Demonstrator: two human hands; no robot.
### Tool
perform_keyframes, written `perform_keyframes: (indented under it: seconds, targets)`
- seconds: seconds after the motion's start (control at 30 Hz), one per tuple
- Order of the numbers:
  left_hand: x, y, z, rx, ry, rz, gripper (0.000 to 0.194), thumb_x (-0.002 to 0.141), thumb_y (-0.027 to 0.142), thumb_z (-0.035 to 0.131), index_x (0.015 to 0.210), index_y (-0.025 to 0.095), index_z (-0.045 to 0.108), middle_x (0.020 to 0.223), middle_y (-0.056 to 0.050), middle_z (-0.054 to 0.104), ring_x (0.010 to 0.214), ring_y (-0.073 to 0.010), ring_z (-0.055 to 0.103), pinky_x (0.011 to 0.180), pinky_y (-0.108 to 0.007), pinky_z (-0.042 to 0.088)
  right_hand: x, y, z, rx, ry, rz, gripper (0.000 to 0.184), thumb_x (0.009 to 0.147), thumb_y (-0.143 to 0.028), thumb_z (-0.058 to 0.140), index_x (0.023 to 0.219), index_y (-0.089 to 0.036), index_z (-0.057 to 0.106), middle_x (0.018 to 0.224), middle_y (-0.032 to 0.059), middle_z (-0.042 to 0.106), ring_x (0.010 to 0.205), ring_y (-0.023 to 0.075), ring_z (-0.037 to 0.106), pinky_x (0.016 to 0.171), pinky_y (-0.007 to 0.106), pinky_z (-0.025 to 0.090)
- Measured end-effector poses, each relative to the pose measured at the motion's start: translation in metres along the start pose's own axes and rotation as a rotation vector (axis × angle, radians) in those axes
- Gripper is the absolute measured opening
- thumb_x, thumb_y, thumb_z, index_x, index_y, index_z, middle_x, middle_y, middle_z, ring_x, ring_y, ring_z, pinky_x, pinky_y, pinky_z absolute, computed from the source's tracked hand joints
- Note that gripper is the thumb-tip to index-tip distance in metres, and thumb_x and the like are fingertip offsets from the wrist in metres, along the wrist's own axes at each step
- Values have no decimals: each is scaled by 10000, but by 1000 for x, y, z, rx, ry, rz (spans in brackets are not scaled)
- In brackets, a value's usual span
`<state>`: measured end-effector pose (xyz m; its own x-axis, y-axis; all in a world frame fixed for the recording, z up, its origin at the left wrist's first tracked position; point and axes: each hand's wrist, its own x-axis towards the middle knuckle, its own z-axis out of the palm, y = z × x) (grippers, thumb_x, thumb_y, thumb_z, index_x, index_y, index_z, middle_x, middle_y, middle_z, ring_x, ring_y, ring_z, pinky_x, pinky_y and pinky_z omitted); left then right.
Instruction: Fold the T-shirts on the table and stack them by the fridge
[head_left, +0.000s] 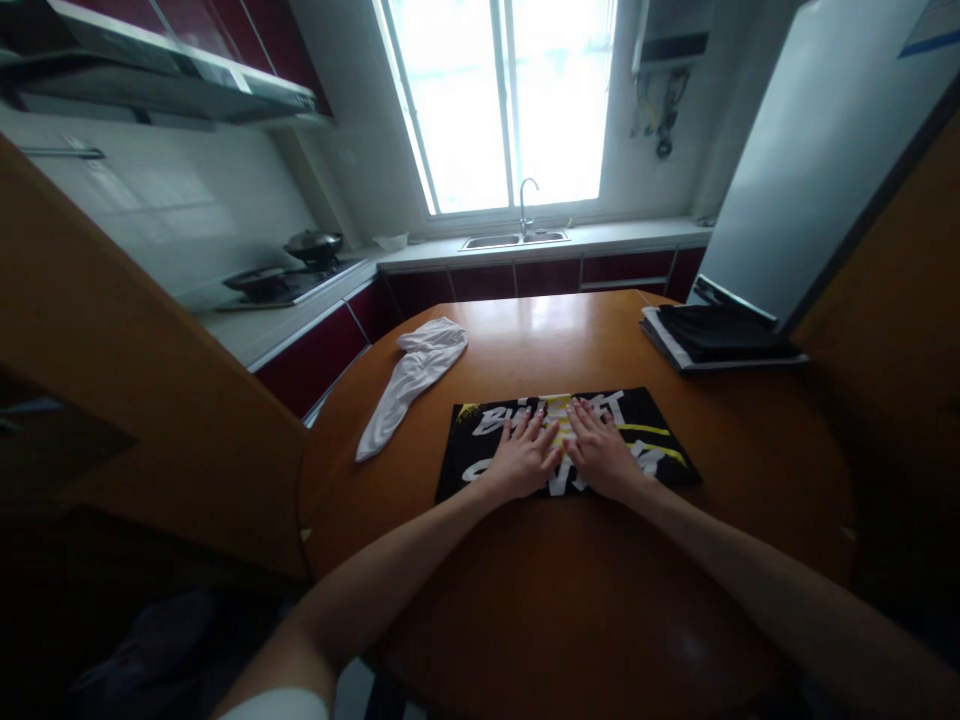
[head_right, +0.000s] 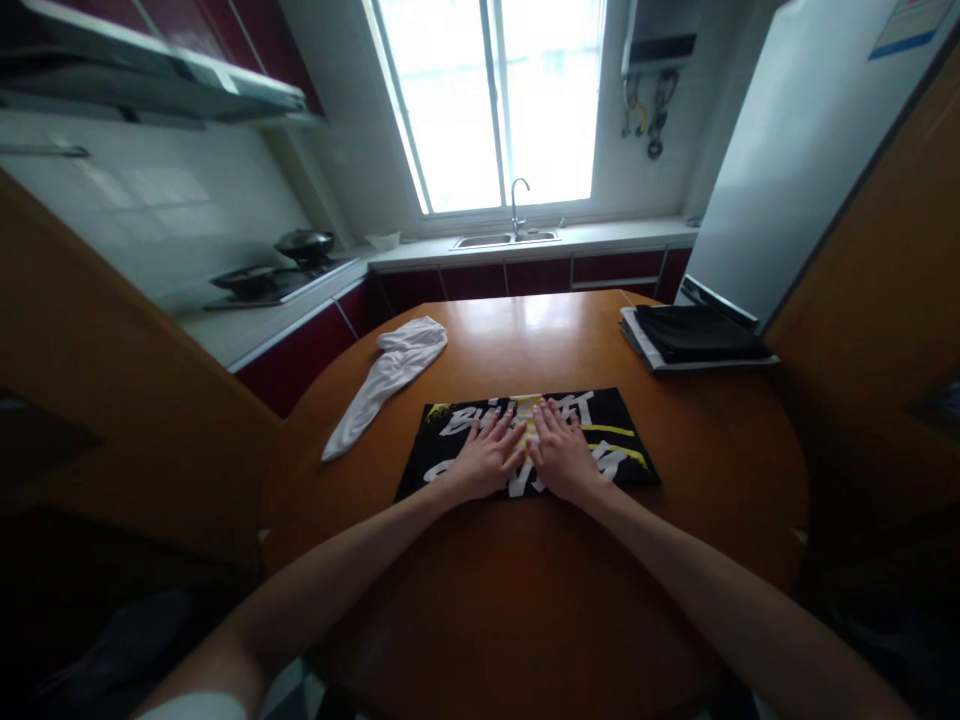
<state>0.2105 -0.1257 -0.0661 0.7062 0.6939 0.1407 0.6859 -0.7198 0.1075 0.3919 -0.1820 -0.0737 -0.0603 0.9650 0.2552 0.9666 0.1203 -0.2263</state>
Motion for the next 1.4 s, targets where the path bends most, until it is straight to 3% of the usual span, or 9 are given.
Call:
perform_keyframes:
  seconds: [0.13,0.43,0.6,0.67,0.77,0.93,1.13,1.27,1.4]
  targets:
    - [-1,-2,10,15,-14,10,585,1036,501,326,1571,266,361,1654,-110,271,1531,-360,187,1196,-631,194,-5,-9,6,24,-109,12,618,1012,-378,319,1554,-84,367,1635,152,289,1533,264,216,1234,491,129]
    - [1,-2,6,5,-36,-2,570,1034,476,331,1565,271,371,1662,-92,250,1543,-334,158,1207,-620,148,10,26,-7,24,-29,162,656,1027,-443,308,1572,-77,321,1652,156,236,1544,271,170,1236,516,93]
    - [3,-1,-2,-48,-57,-30,604,1019,567,341,1549,285,401,1661,-84,256,1544,-334,158,1212,-604,154,14,41,-9,30,19,200,661,1034,-477,285,1572,-95,329,1654,153,236,1539,276,187,1232,507,124]
    - [6,-7,-9,-77,-43,-25,619,1013,602,330,1538,286,420,1657,-80,268,1539,-328,183,1214,-577,184,15,47,-9,10,67,227,665,1038,-481,271,1576,-92,317,1655,157,235,1541,277,177,1233,506,113]
    - [9,-27,-18,-52,29,-40,606,1021,580,332,1513,253,464,1635,-103,323,1523,-328,237,1215,-546,209,16,57,-6,-22,13,290,666,1035,-480,297,1564,-78,335,1650,169,246,1540,284,177,1231,519,113]
    - [14,-63,-17,41,5,-233,604,1018,572,336,1530,270,442,1630,-117,328,1519,-370,227,1200,-619,155,18,66,0,-51,-47,308,687,1034,-491,313,1550,-38,344,1650,195,227,1543,284,160,1227,521,129]
    - [17,-68,-14,63,0,-249,640,1014,613,274,1547,284,409,1646,-107,291,1532,-365,188,1182,-672,138,18,64,0,-16,-58,317,673,1035,-492,319,1553,-63,353,1649,196,235,1545,293,146,1227,512,123]
    - [17,-69,-10,46,-65,-276,660,1002,628,283,1564,294,378,1654,-92,273,1525,-385,199,1183,-674,133,21,68,-2,54,-5,323,655,1033,-474,329,1540,-62,377,1633,196,283,1529,296,208,1221,515,163]
    - [18,-67,-8,35,-44,-276,649,1002,623,302,1549,290,408,1647,-104,288,1526,-394,186,1167,-708,112,25,86,-16,108,160,374,642,1007,-440,396,1513,-44,411,1568,213,406,1474,305,331,1195,442,266]
